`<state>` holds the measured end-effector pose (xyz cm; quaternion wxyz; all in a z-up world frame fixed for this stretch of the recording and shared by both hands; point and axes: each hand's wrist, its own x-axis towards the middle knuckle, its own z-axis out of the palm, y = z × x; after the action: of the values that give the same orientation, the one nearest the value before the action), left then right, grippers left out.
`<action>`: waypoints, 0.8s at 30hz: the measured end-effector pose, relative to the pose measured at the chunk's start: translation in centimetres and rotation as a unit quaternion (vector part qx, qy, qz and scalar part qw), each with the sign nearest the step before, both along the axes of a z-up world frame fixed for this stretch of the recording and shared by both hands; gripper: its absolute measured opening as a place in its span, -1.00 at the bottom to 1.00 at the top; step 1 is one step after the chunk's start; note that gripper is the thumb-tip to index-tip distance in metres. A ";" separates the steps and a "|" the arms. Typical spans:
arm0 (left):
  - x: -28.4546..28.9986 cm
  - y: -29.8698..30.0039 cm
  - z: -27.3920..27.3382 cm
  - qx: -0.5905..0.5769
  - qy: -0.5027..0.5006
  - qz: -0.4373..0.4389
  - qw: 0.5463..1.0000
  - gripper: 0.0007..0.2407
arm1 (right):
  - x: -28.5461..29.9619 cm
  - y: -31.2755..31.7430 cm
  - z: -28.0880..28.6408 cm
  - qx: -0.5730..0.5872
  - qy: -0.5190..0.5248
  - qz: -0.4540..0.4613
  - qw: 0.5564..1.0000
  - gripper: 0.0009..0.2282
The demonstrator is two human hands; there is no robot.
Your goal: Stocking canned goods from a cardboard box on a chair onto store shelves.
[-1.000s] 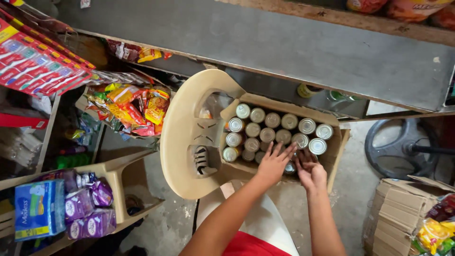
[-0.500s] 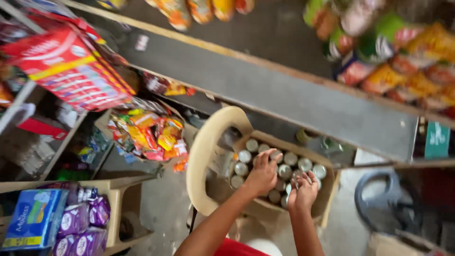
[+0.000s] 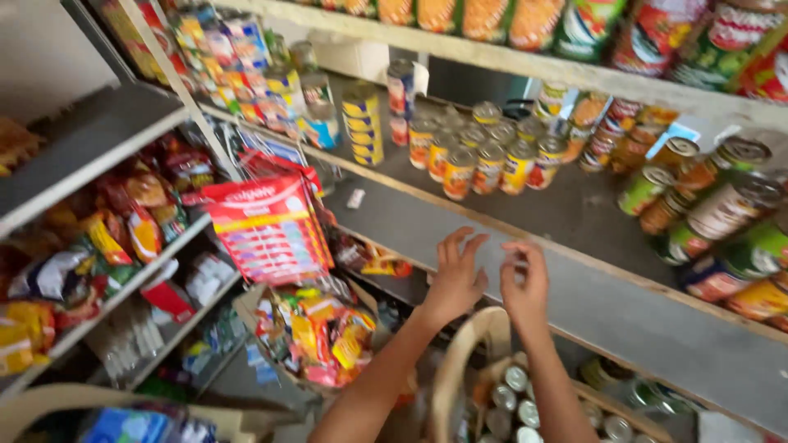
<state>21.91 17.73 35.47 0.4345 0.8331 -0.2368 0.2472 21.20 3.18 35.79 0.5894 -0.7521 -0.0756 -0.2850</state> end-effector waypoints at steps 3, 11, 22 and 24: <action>5.2 4.3 -0.6 0.041 0.013 -0.009 0.999 -0.40 | 5.2 4.8 3.6 -0.095 -0.016 -0.014 0.995 -0.74; 13.5 8.6 -3.1 0.333 0.051 0.020 0.941 -0.27 | 12.6 10.7 5.3 -0.316 -0.120 -0.168 0.926 -0.58; 18.3 6.3 -9.7 0.034 0.041 -0.024 0.998 -0.37 | 7.3 8.5 3.1 -0.221 -0.113 -0.187 0.950 -0.68; 16.8 5.7 -8.1 -0.286 0.213 -0.181 0.917 -0.45 | 5.3 7.2 3.5 -0.163 -0.130 -0.163 0.964 -0.71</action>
<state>38.70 23.38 27.42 0.7313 0.6493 -0.2051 0.0383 26.51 10.36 39.32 0.3894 -0.7969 -0.0735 -0.4560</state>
